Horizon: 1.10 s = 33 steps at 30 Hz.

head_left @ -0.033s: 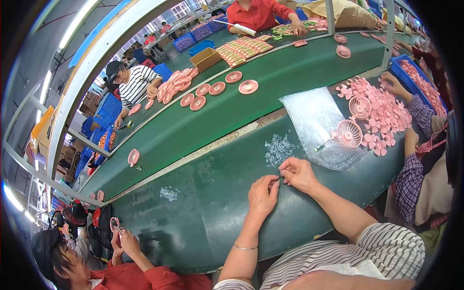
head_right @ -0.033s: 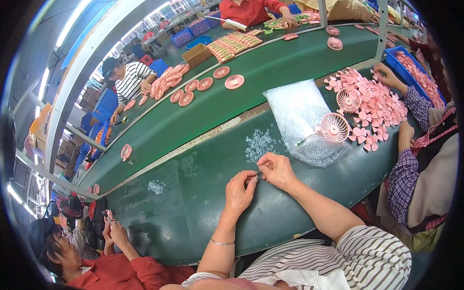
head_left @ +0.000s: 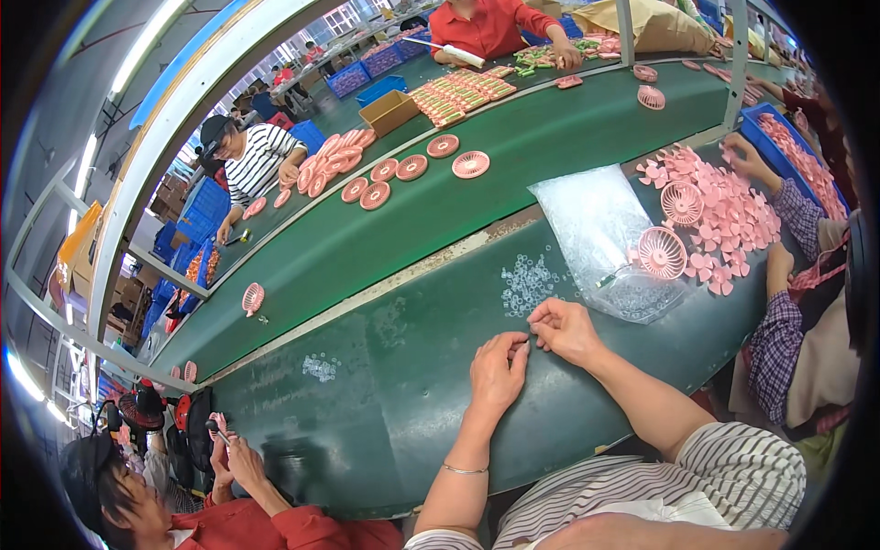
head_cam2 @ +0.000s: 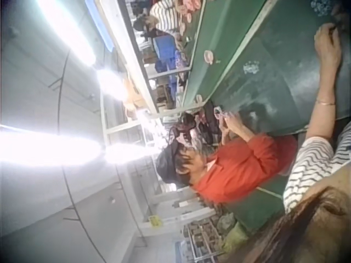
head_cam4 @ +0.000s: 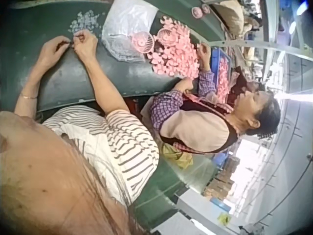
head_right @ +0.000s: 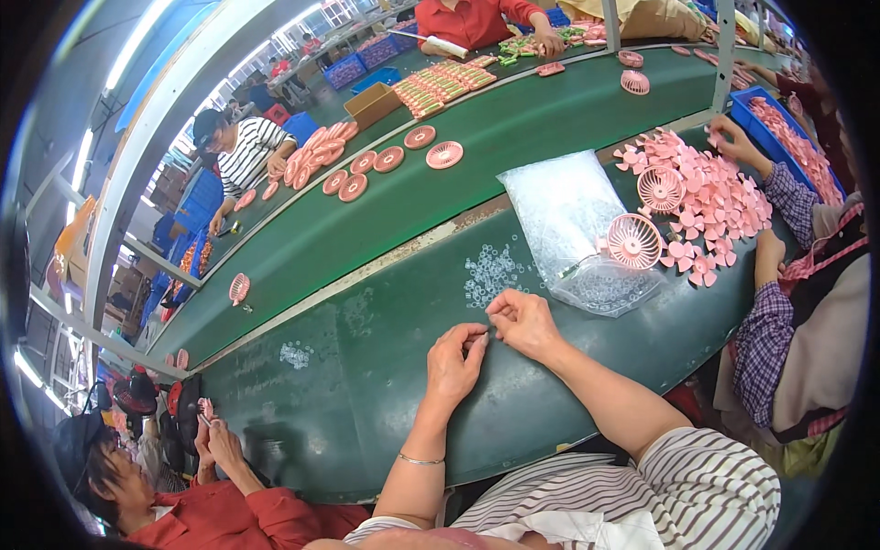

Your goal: The person repeatedly picks up fan guards, attaches small components to them by hand, and places the assembled parts onto the conveyor belt.

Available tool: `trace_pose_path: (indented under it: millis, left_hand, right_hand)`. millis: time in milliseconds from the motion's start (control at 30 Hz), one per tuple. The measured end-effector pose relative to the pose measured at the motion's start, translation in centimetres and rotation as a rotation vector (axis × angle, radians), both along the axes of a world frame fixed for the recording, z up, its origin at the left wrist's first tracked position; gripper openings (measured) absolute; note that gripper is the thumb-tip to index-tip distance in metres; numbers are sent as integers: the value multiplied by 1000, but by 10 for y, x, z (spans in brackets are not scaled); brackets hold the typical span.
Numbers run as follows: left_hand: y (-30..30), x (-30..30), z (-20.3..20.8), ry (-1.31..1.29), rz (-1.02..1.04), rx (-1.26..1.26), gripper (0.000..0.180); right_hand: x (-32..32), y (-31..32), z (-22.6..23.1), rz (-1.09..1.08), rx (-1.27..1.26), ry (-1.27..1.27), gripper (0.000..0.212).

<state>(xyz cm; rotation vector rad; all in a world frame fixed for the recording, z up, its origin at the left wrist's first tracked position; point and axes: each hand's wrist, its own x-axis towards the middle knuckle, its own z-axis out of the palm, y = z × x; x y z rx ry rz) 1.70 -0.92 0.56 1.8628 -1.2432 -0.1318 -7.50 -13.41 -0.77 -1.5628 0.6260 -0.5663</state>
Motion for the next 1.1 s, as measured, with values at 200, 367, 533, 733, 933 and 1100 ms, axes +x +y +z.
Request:
trace_pose_path:
  millis: [200,367,533,733,933,1100]
  left_hand:
    - [3,0,-2,-35,16,30,11]
    - [2,-4,1,77,26,65,11]
    - [1,-4,-1,90,26,60,11]
    - [-2,-2,-3,31,2,12,13]
    - [-1,0,-7,60,54,23,12]
    - [-1,0,-6,138,65,15,11]
  right_hand:
    - [2,-1,-10,59,170,-39,9]
    - [0,-1,-2,39,253,-61,9]
    - [-1,0,-7,54,122,29,7]
    - [-4,3,0,4,-168,30,9]
    - [0,3,-6,-14,-180,22,8]
    - [-3,5,-1,16,-262,-26,5]
